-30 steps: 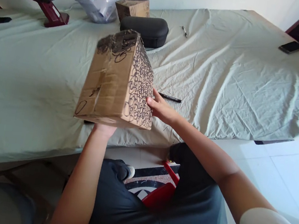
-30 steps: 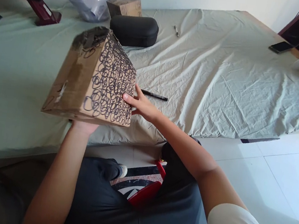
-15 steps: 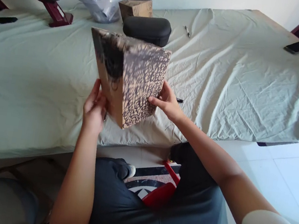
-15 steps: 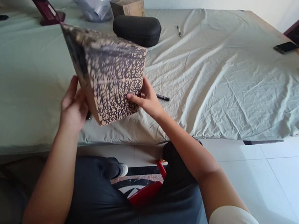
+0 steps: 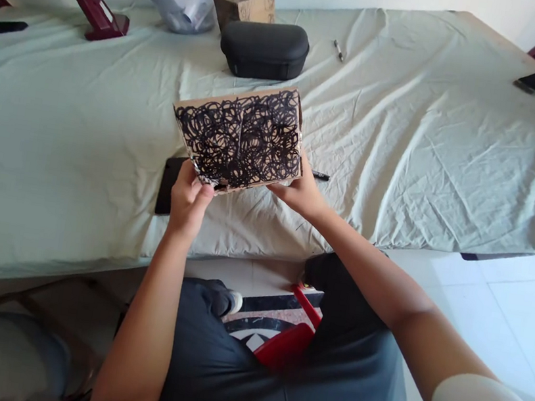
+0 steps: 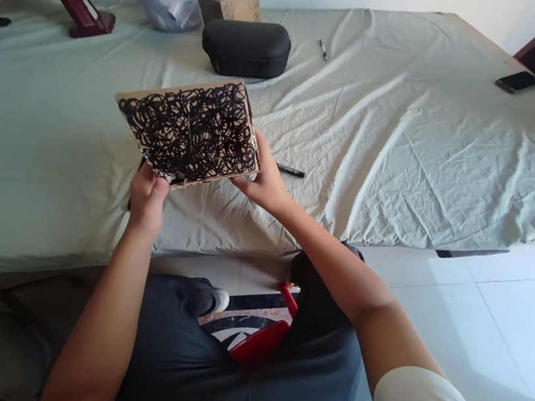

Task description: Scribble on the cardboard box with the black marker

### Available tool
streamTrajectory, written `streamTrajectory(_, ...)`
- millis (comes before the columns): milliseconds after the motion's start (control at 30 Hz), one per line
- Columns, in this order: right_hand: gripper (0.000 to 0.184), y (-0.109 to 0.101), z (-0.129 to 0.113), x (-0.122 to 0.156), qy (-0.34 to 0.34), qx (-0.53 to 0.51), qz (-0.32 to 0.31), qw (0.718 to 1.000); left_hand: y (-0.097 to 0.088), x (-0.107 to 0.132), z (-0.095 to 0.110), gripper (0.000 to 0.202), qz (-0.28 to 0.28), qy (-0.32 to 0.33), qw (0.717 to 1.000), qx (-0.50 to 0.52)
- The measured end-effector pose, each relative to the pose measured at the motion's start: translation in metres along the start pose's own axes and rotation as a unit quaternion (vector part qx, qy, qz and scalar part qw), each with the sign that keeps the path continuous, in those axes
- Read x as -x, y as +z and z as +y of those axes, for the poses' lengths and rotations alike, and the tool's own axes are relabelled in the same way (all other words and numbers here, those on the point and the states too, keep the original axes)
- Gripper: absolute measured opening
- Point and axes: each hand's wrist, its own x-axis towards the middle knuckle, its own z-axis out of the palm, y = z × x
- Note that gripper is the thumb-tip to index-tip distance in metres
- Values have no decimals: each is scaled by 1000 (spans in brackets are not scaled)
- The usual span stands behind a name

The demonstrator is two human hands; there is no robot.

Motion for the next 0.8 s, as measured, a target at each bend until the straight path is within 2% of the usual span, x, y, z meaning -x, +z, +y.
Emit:
streamTrajectory(100,113,1,-6,4,-8,-4,1,1000,8,-1,8,59,2,48,998,-41)
streamTrajectory(300,117,3,-8,6,7,32,-23,999,23,3,20,56,76,12,995,-62)
streamTrajectory(400,120,3,-7,6,7,43,-28,999,25,6,24,50,86,7,993,-82)
streamTrajectory(600,120,4,-7,7,-8,13,-22,1000,26,8,27,46,102,34,987,-121)
streamTrajectory(700,119,1,-14,8,19,6,-18,1000,24,8,24,55,112,47,985,-126)
streamTrajectory(800,104,-6,-28,7,65,-29,12,997,14,5,20,77,80,77,991,-76)
